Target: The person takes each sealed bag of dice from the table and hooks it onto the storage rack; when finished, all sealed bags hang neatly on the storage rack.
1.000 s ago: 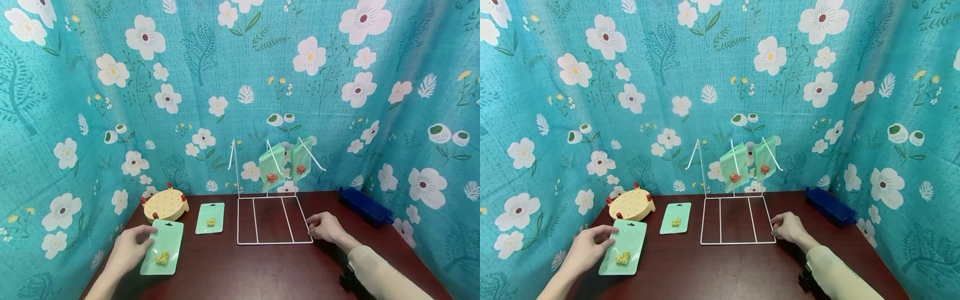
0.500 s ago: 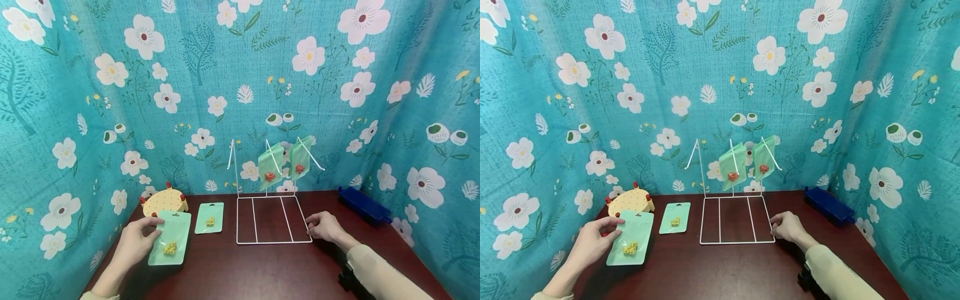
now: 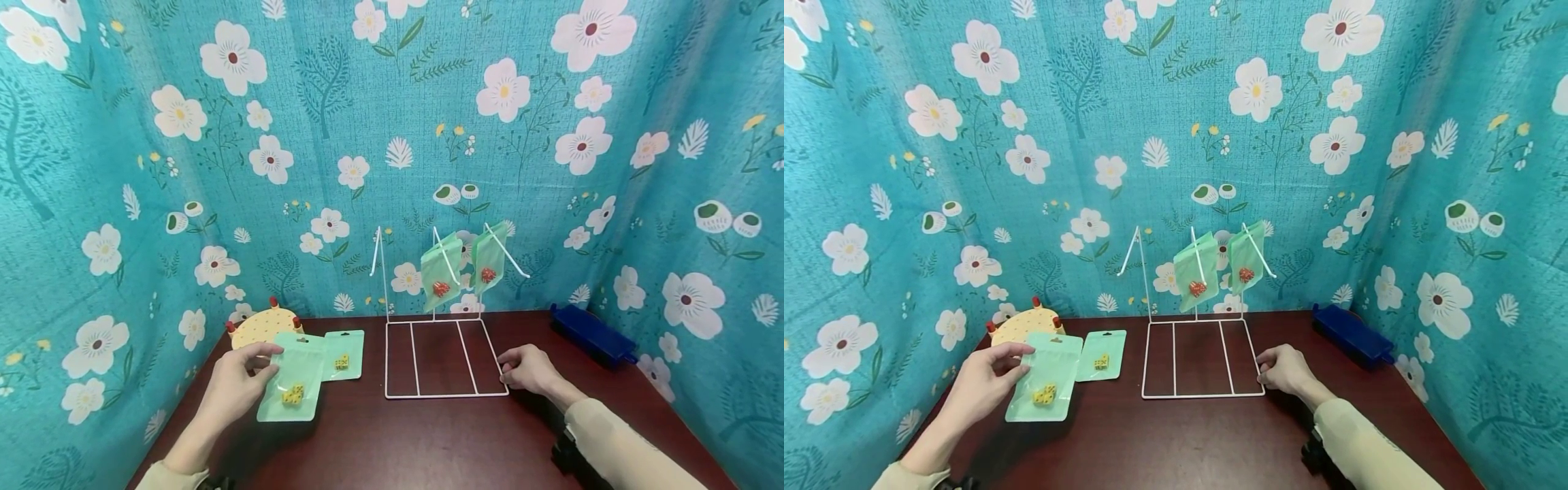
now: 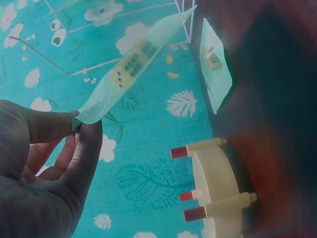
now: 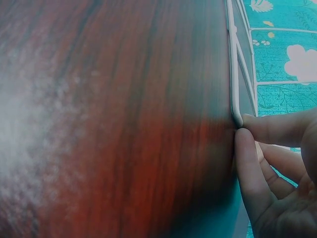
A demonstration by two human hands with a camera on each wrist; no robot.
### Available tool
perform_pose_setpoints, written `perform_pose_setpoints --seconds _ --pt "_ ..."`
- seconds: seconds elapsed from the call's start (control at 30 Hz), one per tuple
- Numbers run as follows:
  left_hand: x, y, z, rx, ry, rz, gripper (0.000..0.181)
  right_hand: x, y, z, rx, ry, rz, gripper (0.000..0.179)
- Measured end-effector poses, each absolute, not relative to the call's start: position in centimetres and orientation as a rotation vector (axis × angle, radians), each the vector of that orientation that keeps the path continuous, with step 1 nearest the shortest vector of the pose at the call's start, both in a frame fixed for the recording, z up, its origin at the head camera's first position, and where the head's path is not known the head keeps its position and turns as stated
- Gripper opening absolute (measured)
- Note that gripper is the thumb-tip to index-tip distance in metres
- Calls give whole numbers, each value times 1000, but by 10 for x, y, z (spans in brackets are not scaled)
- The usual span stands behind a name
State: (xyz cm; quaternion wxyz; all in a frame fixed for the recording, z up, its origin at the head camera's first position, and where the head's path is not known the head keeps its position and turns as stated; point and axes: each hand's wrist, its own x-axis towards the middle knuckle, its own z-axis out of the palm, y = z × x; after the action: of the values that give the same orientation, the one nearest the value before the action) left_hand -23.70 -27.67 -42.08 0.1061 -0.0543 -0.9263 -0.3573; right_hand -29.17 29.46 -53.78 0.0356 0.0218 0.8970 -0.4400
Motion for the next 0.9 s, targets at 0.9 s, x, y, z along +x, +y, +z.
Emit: perform_pose_setpoints --seconds 0.9 --pt "-239 -237 -399 -318 -2544 -1220 30 -292 295 -538 75 2721 -1405 40"
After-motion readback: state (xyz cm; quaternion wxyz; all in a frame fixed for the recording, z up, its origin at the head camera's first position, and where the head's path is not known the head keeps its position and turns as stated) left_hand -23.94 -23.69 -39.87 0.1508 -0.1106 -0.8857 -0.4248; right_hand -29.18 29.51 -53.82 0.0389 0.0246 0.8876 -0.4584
